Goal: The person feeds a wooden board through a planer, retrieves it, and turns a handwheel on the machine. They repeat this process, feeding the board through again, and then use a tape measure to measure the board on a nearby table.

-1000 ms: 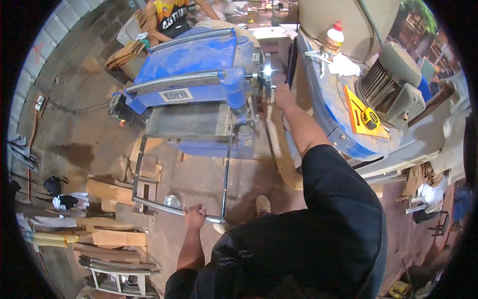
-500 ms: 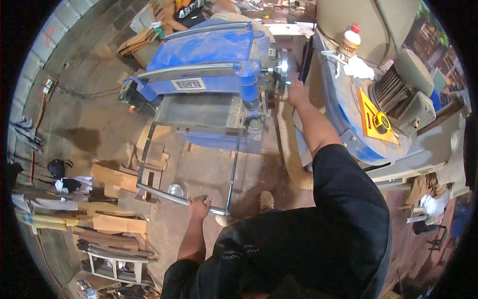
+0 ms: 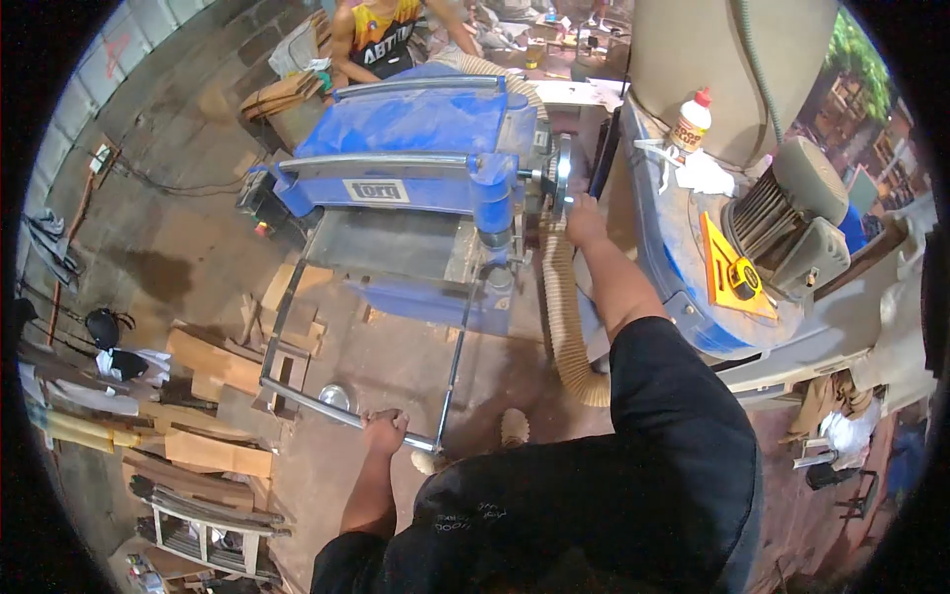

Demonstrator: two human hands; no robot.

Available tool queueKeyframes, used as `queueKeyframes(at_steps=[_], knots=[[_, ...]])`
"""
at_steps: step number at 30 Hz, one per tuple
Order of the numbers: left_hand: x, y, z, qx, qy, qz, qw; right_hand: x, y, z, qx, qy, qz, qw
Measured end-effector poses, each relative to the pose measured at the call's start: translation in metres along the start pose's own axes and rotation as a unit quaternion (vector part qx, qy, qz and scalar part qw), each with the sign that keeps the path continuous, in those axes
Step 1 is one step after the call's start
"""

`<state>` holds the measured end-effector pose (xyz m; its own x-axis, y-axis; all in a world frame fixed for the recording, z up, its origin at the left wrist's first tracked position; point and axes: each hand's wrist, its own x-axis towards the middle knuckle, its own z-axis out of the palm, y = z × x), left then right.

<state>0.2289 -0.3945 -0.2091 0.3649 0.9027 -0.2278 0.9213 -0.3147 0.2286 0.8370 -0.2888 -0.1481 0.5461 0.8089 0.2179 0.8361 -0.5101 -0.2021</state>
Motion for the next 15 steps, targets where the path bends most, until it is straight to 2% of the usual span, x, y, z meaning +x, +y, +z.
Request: queueKeyframes(at_steps=[5,8,15], knots=[[-0.001,0.002,-0.005,-0.023,-0.017,-0.011,1.0,0.002,0.002,0.009,-0.009,-0.01,-0.002,1.0],[-0.002,0.003,-0.009,-0.023,-0.023,-0.016,0.999,0.004,0.002,0.01,0.03,-0.016,0.002,0.999],[0.0,0.005,-0.008,-0.012,-0.024,-0.021,0.999,0.0,-0.004,-0.01,0.039,-0.039,0.016,0.998]])
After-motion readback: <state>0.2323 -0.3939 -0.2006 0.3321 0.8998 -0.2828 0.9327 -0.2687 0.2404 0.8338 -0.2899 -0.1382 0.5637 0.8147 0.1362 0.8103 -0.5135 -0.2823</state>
